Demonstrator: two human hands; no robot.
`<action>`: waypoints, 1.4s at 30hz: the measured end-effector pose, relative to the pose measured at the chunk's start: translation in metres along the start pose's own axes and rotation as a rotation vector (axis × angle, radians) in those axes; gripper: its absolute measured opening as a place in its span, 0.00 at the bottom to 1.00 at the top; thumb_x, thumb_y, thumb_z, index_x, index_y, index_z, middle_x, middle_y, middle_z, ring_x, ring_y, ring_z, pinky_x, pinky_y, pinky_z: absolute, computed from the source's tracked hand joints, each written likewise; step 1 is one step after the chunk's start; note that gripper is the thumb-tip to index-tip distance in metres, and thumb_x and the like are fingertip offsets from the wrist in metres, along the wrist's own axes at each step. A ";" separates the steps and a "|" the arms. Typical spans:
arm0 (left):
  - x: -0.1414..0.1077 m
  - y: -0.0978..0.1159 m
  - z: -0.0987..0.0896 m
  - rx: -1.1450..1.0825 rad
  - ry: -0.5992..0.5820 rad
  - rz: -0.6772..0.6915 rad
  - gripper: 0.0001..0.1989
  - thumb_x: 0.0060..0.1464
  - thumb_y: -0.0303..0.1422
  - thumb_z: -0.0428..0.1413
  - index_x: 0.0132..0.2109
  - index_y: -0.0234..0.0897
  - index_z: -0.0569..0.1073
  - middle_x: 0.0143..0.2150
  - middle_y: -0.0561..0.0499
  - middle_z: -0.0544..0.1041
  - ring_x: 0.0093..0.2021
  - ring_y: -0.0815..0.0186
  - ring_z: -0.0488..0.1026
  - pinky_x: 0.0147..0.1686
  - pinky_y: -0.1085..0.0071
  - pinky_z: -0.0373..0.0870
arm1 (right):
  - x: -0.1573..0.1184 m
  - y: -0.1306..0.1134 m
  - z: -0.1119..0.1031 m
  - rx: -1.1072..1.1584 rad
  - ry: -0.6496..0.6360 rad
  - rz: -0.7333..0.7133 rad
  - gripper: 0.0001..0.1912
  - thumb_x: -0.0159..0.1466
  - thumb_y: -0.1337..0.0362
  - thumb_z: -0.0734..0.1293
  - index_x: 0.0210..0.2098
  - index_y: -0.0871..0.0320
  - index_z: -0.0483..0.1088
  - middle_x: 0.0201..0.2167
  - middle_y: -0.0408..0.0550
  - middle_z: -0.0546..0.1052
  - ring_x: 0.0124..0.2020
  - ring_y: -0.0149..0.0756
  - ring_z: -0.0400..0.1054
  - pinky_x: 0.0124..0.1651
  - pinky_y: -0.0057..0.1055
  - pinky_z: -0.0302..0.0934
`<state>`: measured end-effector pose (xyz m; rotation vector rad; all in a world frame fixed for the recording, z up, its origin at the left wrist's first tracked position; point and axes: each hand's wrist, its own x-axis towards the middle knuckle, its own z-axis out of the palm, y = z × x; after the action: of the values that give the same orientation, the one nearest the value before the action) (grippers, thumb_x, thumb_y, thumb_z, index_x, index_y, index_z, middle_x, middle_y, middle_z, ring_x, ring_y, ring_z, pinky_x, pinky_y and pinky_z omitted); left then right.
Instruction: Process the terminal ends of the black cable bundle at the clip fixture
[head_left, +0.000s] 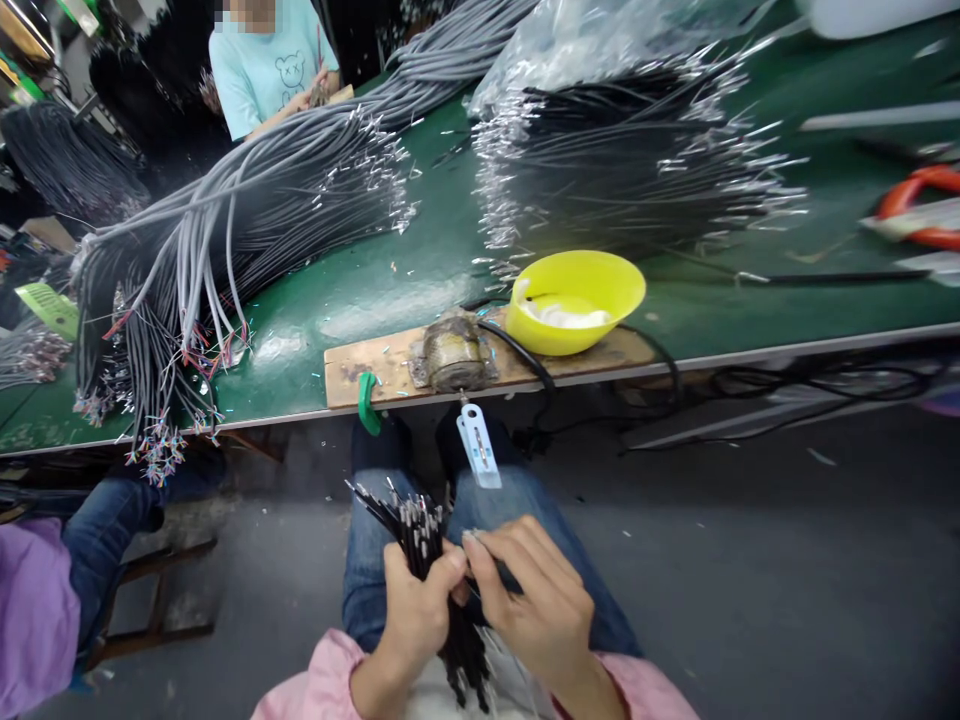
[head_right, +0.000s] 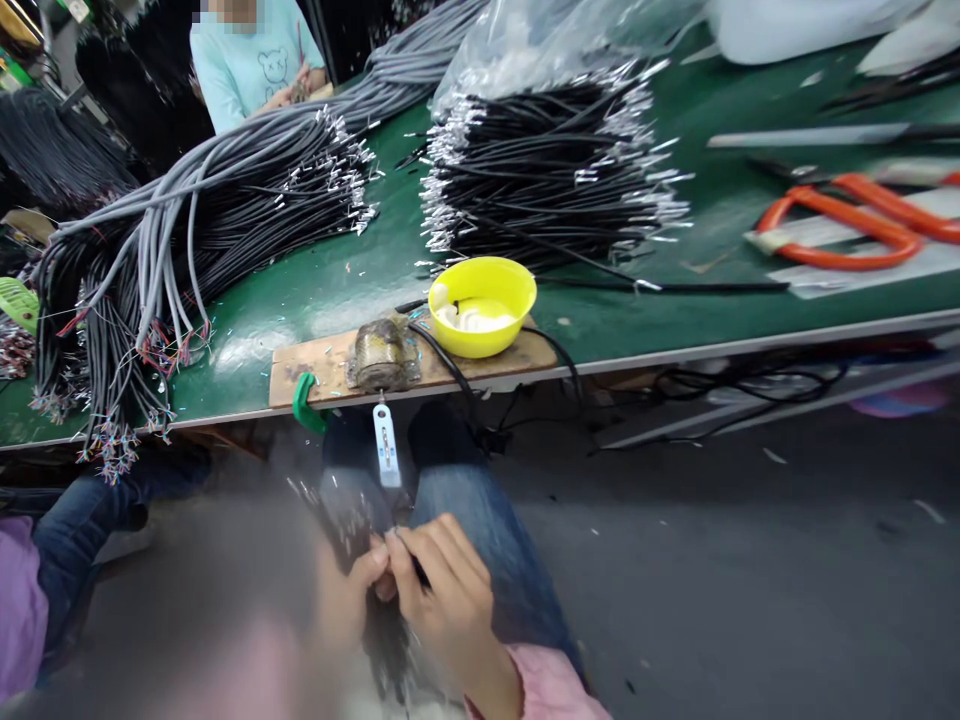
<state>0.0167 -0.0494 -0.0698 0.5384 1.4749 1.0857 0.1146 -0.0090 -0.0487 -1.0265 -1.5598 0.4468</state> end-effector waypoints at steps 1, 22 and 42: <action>0.000 0.000 0.000 -0.021 0.000 0.001 0.09 0.57 0.35 0.53 0.36 0.31 0.71 0.28 0.55 0.72 0.24 0.72 0.69 0.25 0.73 0.69 | 0.001 0.000 0.000 0.054 -0.017 0.064 0.11 0.60 0.72 0.62 0.24 0.55 0.68 0.16 0.44 0.72 0.18 0.34 0.64 0.25 0.33 0.60; -0.004 0.018 0.002 -0.099 0.094 0.052 0.21 0.33 0.44 0.66 0.27 0.36 0.66 0.17 0.55 0.68 0.17 0.72 0.63 0.20 0.72 0.62 | 0.007 -0.007 0.002 0.363 -0.100 0.510 0.15 0.60 0.62 0.63 0.18 0.55 0.63 0.14 0.39 0.64 0.15 0.29 0.60 0.17 0.24 0.56; -0.016 0.041 0.013 0.091 0.359 0.234 0.12 0.37 0.32 0.62 0.25 0.37 0.65 0.22 0.53 0.72 0.23 0.68 0.70 0.25 0.73 0.69 | 0.000 -0.010 0.011 0.006 0.021 0.137 0.11 0.59 0.71 0.64 0.22 0.56 0.65 0.16 0.40 0.67 0.19 0.30 0.61 0.26 0.28 0.59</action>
<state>0.0226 -0.0393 -0.0257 0.6140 1.8128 1.3550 0.1010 -0.0111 -0.0441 -1.1346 -1.4735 0.5329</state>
